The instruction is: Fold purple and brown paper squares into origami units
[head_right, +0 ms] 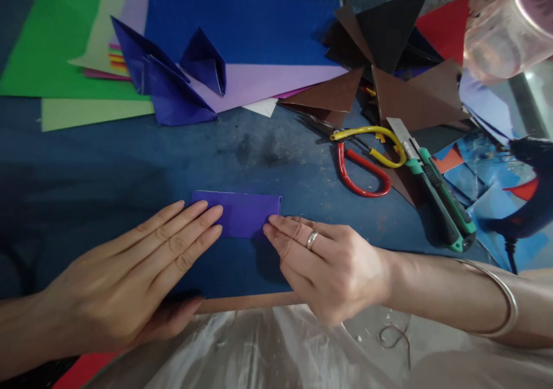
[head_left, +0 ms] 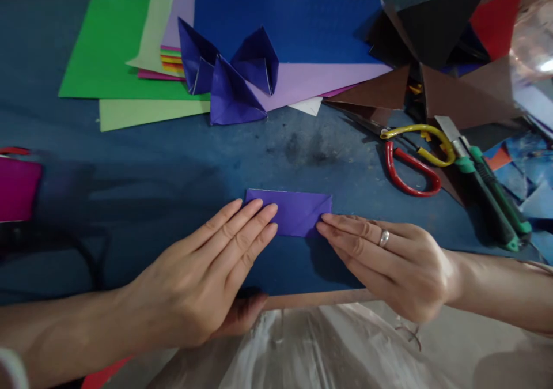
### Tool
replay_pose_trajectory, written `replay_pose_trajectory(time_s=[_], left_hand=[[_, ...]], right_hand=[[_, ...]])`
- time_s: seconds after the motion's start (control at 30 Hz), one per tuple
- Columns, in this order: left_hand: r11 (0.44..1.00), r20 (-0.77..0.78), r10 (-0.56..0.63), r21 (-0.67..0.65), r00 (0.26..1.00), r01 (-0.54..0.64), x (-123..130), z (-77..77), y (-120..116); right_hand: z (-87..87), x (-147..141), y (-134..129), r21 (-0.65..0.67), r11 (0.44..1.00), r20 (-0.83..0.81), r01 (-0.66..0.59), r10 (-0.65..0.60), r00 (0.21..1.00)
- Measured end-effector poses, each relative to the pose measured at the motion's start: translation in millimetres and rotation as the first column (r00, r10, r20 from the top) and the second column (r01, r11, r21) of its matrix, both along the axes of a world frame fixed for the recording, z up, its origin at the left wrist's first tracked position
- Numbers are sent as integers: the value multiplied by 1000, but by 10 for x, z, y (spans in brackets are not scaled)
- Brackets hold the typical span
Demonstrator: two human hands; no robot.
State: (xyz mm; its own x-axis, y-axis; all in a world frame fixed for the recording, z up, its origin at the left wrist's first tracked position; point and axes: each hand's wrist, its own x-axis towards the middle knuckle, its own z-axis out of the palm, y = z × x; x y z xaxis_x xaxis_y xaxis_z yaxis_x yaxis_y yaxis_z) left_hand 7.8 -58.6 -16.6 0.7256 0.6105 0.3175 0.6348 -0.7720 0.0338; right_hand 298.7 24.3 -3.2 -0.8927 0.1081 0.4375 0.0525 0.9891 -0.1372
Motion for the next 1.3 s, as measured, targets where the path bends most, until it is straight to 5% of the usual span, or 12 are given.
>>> replay_pose_trajectory(time_s=[0.7,0.83,0.93,1.03,1.17,1.3], left_hand=[[973,-191,166,191,967,-129,-108,105,-192],[970,-119,130,219,984,-101,-124,193,-127],[938,23,235,258,972,-233,-123,344,61],[890,91,451,30,888,-455,-37,463,341],[846,-60,368,-392,928,-361,167,455,681],[774,-109,324,-541,940,-329,285,400,837]], right_hand=[[-98,-3,-58,179,980,-33,91,-87,996],[-99,-13,-80,217,971,-48,103,-95,994],[-94,-23,-85,241,964,-57,116,-105,993],[-104,-28,-81,247,960,-61,133,-122,991],[-135,-34,-52,239,964,-62,121,-109,992],[-151,-58,-2,264,958,-73,110,-93,993]])
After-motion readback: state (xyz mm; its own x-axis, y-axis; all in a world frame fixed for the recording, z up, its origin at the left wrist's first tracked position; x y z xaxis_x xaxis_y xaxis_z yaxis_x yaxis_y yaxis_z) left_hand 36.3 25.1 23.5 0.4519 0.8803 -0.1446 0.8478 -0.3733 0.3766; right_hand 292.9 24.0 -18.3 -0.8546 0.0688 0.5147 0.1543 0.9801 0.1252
